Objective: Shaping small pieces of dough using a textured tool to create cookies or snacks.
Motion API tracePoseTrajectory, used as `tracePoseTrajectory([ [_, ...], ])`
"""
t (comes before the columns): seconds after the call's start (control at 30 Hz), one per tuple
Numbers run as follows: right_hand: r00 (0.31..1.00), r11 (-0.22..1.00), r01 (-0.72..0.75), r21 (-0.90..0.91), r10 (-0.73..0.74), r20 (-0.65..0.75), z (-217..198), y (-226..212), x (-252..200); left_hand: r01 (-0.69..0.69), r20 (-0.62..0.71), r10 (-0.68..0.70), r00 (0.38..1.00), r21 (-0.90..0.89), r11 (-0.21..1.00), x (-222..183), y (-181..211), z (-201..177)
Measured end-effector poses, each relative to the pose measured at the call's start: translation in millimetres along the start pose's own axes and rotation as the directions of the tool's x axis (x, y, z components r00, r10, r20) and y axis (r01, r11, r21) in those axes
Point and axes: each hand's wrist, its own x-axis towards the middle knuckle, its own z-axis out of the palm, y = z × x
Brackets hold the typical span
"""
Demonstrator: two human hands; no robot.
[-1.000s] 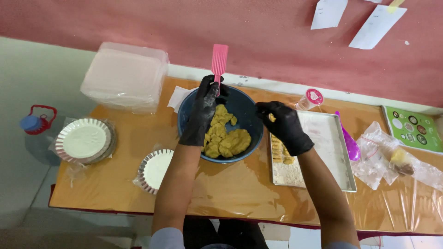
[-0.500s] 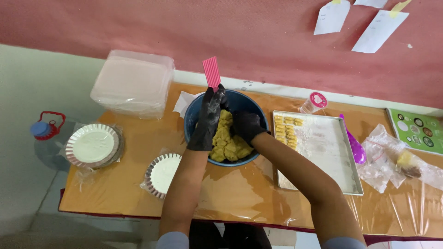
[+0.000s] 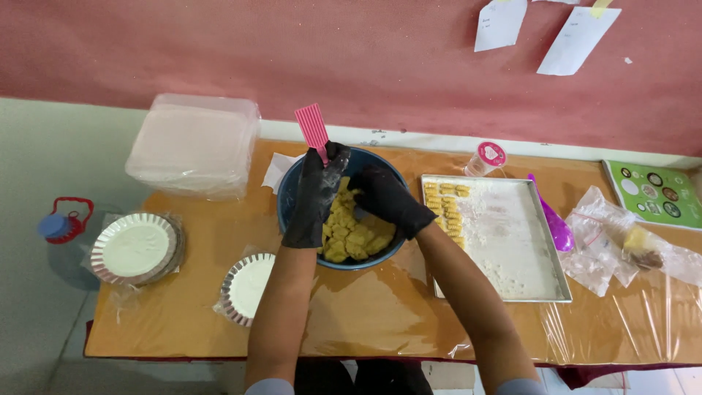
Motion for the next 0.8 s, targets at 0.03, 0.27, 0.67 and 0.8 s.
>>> tracePoseTrajectory([
  [0.03,1.000,1.000,0.001,0.003,-0.001,-0.002,-12,-11,-7,-0.001,0.001,0.001,1.000,0.003,1.000,-5,10,8],
  [0.27,0.912,0.674,-0.002,0.738,0.304,-0.275,-51,-44,-29,0.024,0.208,0.005,0.978,-0.135,0.991,-25,34,32],
  [0.67,0.898,0.571,0.148,0.808,0.265,-0.351,-56,-13,-35,-0.047,0.223,-0.050,0.974,0.409,0.911,-27,18,16],
  [0.8,0.872,0.522,0.295,0.800,0.195,-0.449,-67,-22,-34,-0.080,0.225,0.008,0.974,0.311,0.947,-37,71,38],
])
